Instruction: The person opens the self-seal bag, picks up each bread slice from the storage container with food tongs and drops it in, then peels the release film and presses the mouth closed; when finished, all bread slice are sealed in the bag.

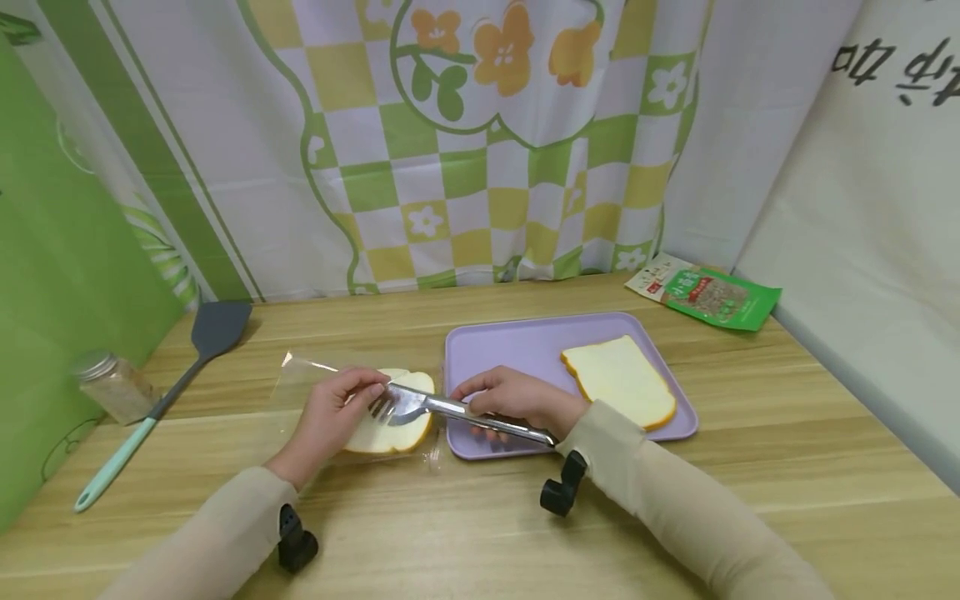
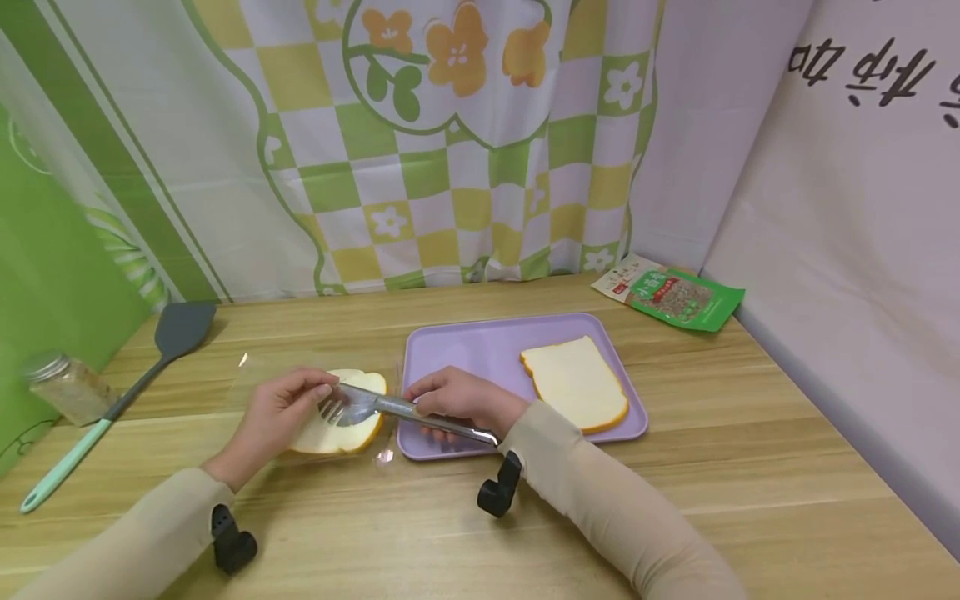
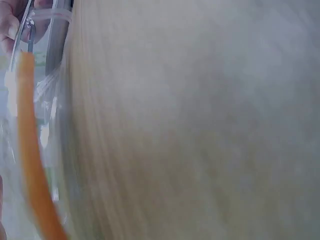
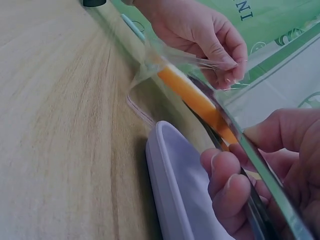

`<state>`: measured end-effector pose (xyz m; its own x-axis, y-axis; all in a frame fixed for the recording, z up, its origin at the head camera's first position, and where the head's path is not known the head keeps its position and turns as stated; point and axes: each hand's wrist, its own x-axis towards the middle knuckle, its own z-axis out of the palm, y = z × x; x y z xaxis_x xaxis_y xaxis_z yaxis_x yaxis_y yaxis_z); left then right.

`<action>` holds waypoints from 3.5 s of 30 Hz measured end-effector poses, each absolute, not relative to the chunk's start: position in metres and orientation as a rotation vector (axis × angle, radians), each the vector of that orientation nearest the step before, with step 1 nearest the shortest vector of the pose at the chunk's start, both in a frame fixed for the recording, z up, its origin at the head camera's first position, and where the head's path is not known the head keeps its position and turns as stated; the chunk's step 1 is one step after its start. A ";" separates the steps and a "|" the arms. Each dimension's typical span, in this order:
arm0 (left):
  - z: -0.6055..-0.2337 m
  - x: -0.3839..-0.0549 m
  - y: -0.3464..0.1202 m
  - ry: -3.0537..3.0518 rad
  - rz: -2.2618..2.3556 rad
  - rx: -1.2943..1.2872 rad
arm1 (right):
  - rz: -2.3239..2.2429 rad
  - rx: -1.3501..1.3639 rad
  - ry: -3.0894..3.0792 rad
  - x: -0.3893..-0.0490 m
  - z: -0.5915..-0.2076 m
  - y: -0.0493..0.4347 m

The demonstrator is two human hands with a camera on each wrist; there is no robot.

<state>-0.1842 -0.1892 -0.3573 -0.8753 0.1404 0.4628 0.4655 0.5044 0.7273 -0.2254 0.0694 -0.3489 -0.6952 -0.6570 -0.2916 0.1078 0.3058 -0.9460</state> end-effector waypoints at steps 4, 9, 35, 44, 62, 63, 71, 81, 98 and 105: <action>-0.358 -0.185 -0.190 -2.424 -1.325 -0.487 | -1.455 -0.487 1.897 -0.226 -0.350 0.069; -0.359 -0.185 -0.195 -2.493 -1.322 -0.400 | -1.479 -0.466 1.874 -0.229 -0.350 0.075; -0.349 -0.188 -0.198 -2.397 -1.304 -0.423 | -1.483 -0.419 1.894 -0.231 -0.355 0.060; -0.355 -0.185 -0.193 -2.474 -1.312 -0.388 | -1.475 -0.491 1.850 -0.235 -0.357 0.073; -0.360 -0.184 -0.183 -2.314 -1.582 -0.472 | -1.518 -0.478 1.818 -0.237 -0.357 0.064; -0.360 -0.184 -0.183 -2.310 -1.581 -0.464 | -1.522 -0.469 1.818 -0.237 -0.357 0.063; -0.356 -0.183 -0.188 -2.315 -1.528 -0.411 | -1.496 -0.461 1.866 -0.236 -0.359 0.056; -0.343 -0.187 -0.193 -2.330 -1.330 -0.433 | -1.390 -0.442 2.038 -0.235 -0.357 0.051; -0.357 -0.188 -0.196 -2.370 -1.339 -0.415 | -1.474 -0.427 1.869 -0.236 -0.357 0.064; -0.358 -0.187 -0.195 -2.357 -1.352 -0.438 | -1.443 -0.431 1.862 -0.235 -0.358 0.066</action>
<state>-0.1867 -0.1950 -0.3580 -0.8765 0.0763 0.4754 0.4488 0.4867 0.7495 -0.2350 0.0655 -0.3584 -0.6779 -0.6519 -0.3398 0.1662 0.3143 -0.9347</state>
